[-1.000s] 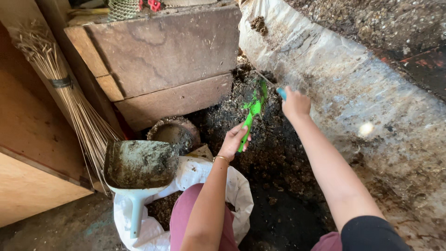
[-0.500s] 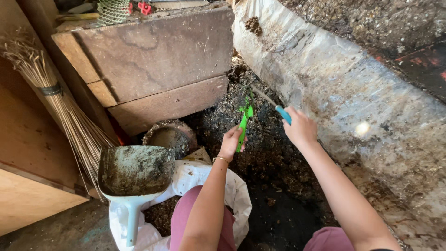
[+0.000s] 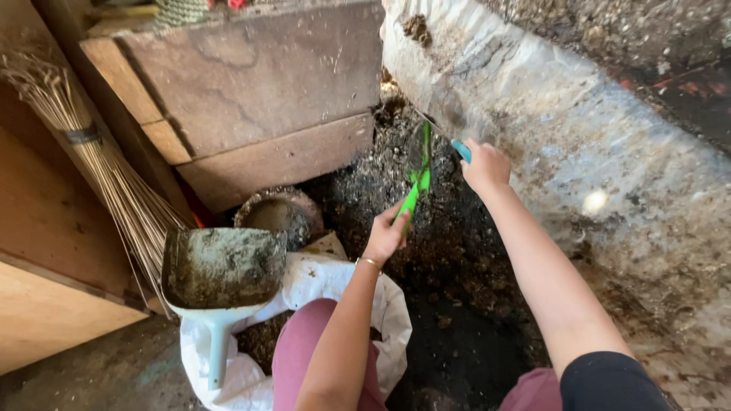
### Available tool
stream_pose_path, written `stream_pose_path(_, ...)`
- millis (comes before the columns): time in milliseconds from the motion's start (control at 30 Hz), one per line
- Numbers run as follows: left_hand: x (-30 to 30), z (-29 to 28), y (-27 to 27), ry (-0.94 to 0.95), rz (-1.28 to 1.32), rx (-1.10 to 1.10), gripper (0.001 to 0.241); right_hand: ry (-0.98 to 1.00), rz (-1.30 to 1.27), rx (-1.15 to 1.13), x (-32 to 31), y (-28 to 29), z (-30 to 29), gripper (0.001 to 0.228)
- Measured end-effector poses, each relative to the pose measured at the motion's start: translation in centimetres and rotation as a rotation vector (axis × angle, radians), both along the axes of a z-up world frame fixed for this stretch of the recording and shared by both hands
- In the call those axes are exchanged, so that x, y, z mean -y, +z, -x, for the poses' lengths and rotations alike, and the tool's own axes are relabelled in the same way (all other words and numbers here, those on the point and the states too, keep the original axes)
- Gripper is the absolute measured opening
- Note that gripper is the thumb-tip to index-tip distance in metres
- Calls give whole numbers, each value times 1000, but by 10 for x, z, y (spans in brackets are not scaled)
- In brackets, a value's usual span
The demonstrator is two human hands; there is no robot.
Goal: The person uses a green hand shovel and a light blue dustpan to scrape and collect dark manure from a concrete ledge and floor. They transfer the collected material into a large white sack placed nearby.
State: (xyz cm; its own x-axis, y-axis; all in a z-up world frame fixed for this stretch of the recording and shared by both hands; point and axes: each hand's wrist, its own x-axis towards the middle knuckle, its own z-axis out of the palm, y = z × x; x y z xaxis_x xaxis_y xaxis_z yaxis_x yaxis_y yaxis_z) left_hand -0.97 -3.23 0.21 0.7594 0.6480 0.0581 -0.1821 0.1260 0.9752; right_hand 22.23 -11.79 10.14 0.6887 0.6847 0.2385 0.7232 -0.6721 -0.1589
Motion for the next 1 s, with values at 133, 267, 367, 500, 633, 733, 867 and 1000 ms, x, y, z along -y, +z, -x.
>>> stream_pose_path(133, -11, -11, -11, 54, -45, -77, 44, -61, -134, 53, 2, 35, 9, 39)
stream_pose_path(267, -27, -24, -44, 119, -124, -183, 44, -8, -445, -100, 17, 32, 68, 40)
stream_pose_path(367, -25, -22, -36, 122, -223, -316, 47, -87, -70, -121, 20, -16, 37, 34)
stream_pose_path(500, -12, 2, -2, 91, -252, -455, 57, -110, -132, -212, 43, 23, 66, 38)
stream_pose_path(633, -22, -9, -13, 181, -486, -586, 60, -57, -8, -200, 57, 30, 63, 38)
stream_pose_path(733, -24, -22, -25, 258, -602, -686, 64, -53, 120, -186, 69, 21, 65, 41)
stream_pose_path(867, -34, -59, -78, 315, -625, -846, 45, 72, 130, 105, 79, -3, 88, 42)
stream_pose_path(1000, -16, -55, -58, 374, -643, -901, 41, 178, 156, 402, 72, -30, 109, 38)
